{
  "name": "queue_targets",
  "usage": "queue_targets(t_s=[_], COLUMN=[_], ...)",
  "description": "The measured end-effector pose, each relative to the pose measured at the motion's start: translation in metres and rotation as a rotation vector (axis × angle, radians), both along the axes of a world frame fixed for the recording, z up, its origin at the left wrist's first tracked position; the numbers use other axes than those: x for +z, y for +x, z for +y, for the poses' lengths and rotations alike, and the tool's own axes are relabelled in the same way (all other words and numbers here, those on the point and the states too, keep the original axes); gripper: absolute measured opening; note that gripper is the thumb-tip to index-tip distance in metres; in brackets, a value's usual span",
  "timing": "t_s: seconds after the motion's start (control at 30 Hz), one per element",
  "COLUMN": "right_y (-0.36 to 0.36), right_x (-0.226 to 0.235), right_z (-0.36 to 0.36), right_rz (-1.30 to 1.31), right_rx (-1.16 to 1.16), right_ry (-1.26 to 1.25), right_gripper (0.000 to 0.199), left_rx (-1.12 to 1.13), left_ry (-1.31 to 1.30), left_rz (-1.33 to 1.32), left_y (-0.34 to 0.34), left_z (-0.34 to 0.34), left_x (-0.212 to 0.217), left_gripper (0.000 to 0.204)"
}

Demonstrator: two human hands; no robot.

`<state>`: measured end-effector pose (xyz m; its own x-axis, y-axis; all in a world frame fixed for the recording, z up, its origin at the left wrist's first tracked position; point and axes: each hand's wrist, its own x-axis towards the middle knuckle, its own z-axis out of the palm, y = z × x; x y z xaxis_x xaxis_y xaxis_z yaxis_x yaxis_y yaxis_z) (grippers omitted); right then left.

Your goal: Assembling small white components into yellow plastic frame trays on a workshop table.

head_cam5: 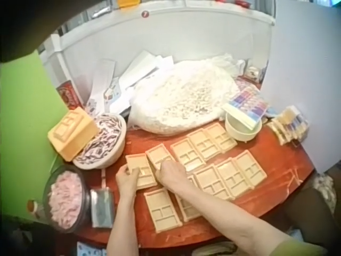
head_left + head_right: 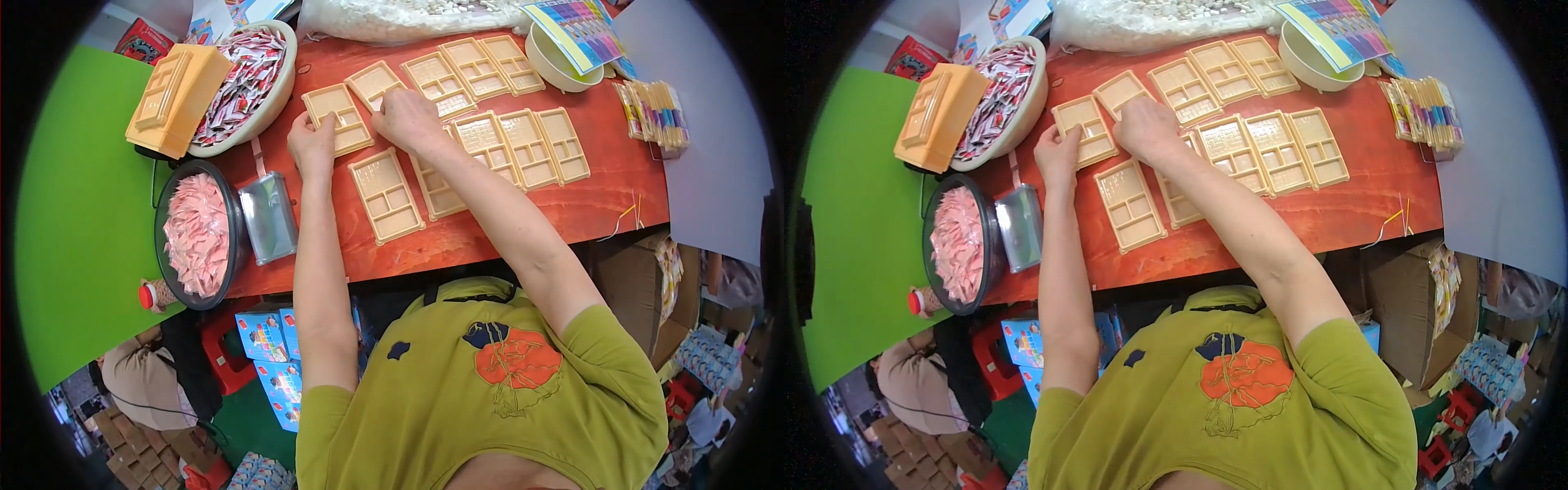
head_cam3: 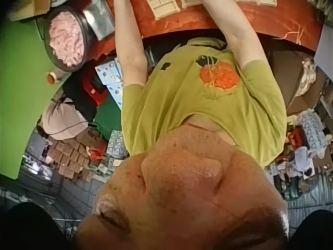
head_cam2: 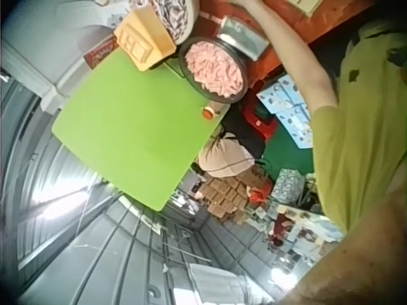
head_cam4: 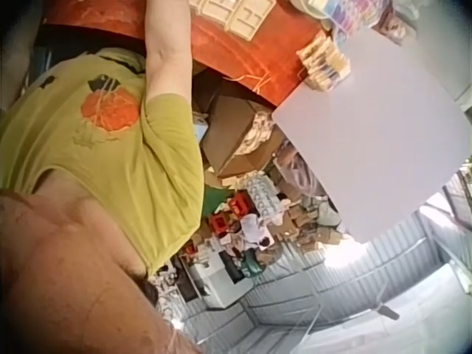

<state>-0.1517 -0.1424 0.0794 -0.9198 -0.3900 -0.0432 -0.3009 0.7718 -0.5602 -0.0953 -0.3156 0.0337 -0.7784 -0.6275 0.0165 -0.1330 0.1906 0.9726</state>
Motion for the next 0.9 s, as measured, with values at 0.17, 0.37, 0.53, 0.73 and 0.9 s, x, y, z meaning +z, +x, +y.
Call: queue_targets(t_s=[0.17,0.37,0.53,0.73,0.9], right_y=[-0.015,-0.023,-0.031,-0.061,-0.071], right_x=[-0.002,-0.010,-0.015,-0.015,-0.033], right_z=[0.012,0.059,0.087,0.135,0.152], right_rz=[-0.050,0.268,0.192,0.404,0.446], right_rx=[0.024,-0.227,-0.251,-0.369,-0.298], right_ry=[0.047,0.012,0.132,0.245,0.306], right_gripper=[0.025,0.033,0.032,0.031,0.034], left_rx=[0.091,0.007,-0.125,-0.122,-0.343], left_ry=[-0.586,-0.909,-0.936,-1.073,-1.027], left_rz=[-0.349,-0.193,-0.309,-0.209,-0.324], left_y=[0.002,0.026,0.025,0.024,0.020], left_z=[0.022,0.049,0.073,0.093,0.102], left_x=[0.019,0.017,0.021,0.022,0.022], left_gripper=[0.043,0.053,0.055,0.056,0.053])
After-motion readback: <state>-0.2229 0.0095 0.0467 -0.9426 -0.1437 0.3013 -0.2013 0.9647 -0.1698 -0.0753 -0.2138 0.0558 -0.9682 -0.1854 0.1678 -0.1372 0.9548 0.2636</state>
